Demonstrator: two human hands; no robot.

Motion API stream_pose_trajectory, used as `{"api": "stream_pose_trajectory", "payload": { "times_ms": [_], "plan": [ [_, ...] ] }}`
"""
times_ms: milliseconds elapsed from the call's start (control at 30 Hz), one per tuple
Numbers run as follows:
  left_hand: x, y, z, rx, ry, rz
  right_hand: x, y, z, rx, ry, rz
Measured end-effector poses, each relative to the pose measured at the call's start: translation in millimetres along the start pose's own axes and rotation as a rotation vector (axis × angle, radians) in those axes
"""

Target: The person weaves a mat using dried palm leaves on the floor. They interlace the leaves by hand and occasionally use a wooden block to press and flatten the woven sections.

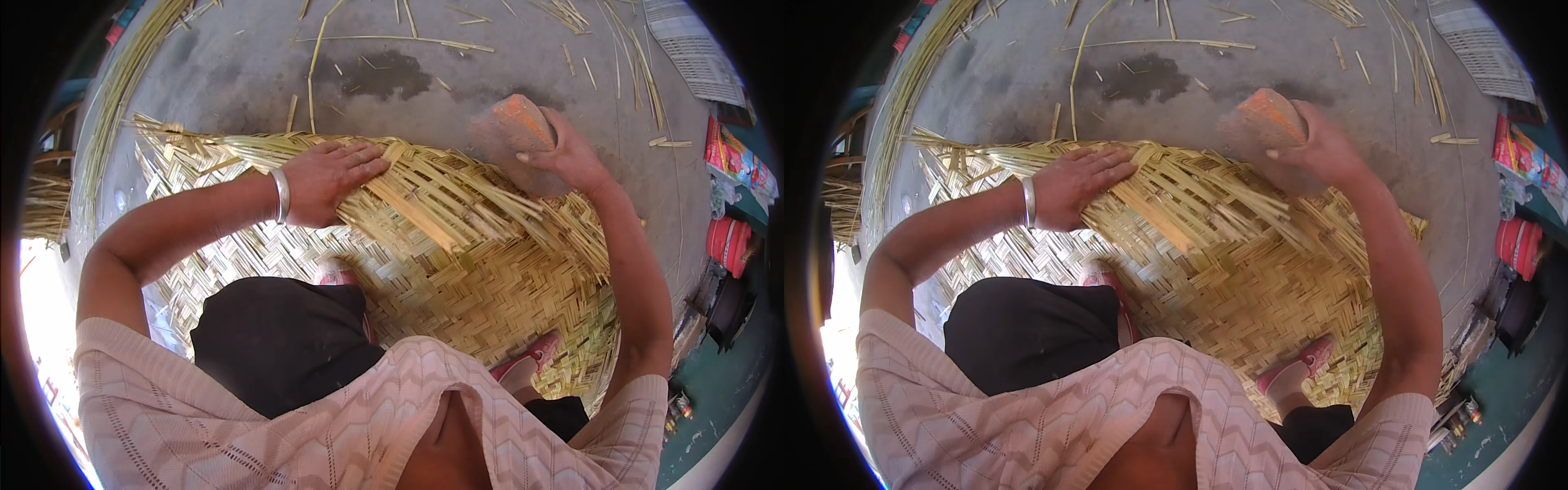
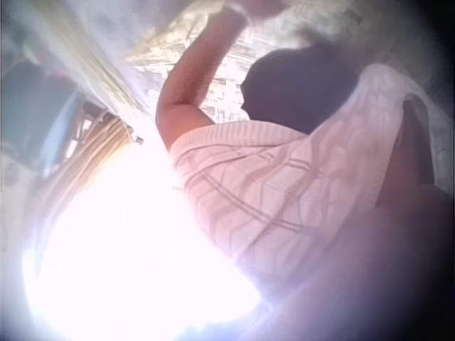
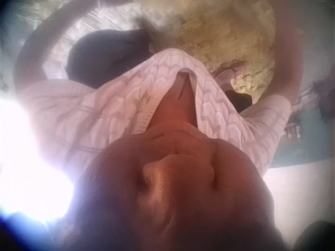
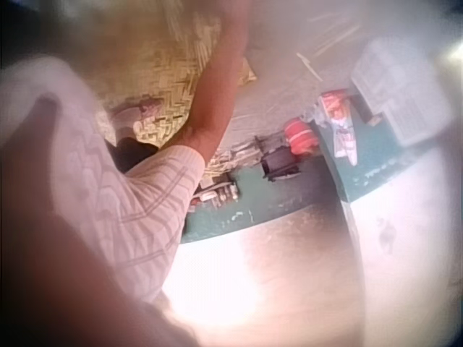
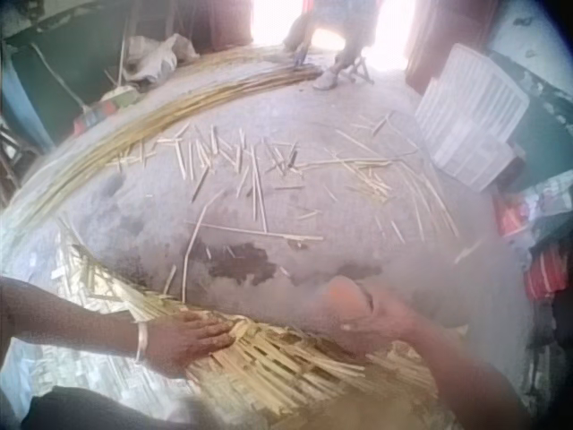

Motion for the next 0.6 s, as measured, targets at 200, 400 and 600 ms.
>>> {"api": "stream_pose_trajectory", "payload": {
  "times_ms": [200, 400, 600],
  "plan": [
    [-36, -9, -8, 0.013, 0.174, -0.041, -35, -21, 43, 0.162, -0.338, -0.023],
    [-86, 0, 19, 0.019, 0.272, 0.012, -82, -37, 36, 0.252, -0.593, -0.071],
    [-100, 4, 38, -0.039, 0.191, 0.024, -112, -57, 32, 0.385, -0.678, -0.239]
  ]
}}
Point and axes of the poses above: each hand's wrist, its own y-axis towards the middle knuckle, its own x-axis out of the back of the hand, z = x × y, the point moved 4 cm from there along y, towards the middle knuckle
